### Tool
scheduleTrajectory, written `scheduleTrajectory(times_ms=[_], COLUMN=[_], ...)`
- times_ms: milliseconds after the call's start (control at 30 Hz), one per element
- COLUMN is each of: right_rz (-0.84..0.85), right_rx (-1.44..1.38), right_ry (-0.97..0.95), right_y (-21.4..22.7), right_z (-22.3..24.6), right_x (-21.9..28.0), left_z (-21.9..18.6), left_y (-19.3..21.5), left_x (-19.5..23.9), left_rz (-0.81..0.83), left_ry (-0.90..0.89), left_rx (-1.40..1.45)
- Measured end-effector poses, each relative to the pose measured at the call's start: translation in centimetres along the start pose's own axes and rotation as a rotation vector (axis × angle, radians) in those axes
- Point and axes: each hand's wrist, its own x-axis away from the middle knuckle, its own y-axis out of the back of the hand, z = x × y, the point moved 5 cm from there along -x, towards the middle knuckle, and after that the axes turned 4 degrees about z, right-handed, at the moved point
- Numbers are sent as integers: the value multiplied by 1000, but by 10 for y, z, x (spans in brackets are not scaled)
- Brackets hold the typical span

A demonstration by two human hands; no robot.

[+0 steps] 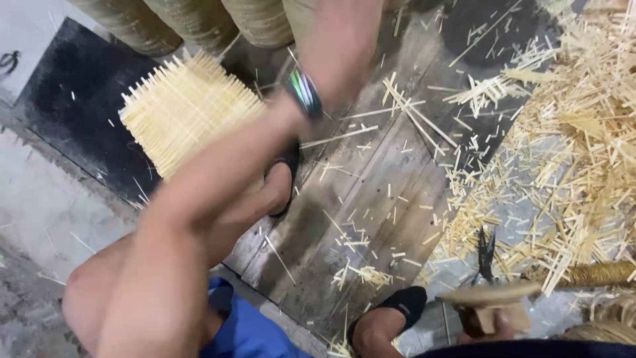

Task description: The person repeatedly picks up rectangular bamboo mats, places a circular wooden template on each, and uses scissors to cut the mats into circular shapes. The finished circles are stacked nearby.

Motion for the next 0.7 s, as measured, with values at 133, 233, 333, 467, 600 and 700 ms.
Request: scheduleTrajectory(times_ms=[133, 233, 333, 467, 600, 700], right_rz=[167, 283, 397, 469, 494, 509], right_rx=[-213, -286, -307, -401, -407, -367], right_ry=[21, 22, -13, -25, -107, -48], right_y=[-20, -34, -56, -99, -113, -110], right_z=[53, 86, 91, 70, 33, 24], right_x=[13, 21, 34, 39, 41, 39], left_z=[-161, -226, -206, -157, -40, 76], left_y=[-116, -173, -203, -203, -170, -112], left_x=[142, 229, 273, 282, 262, 276], left_rz=[738, 597, 538, 671, 800, 717], left_ry=[314, 1087, 1273, 1036, 330, 548], left_rx=[928, 1620, 1456, 1285, 262, 44])
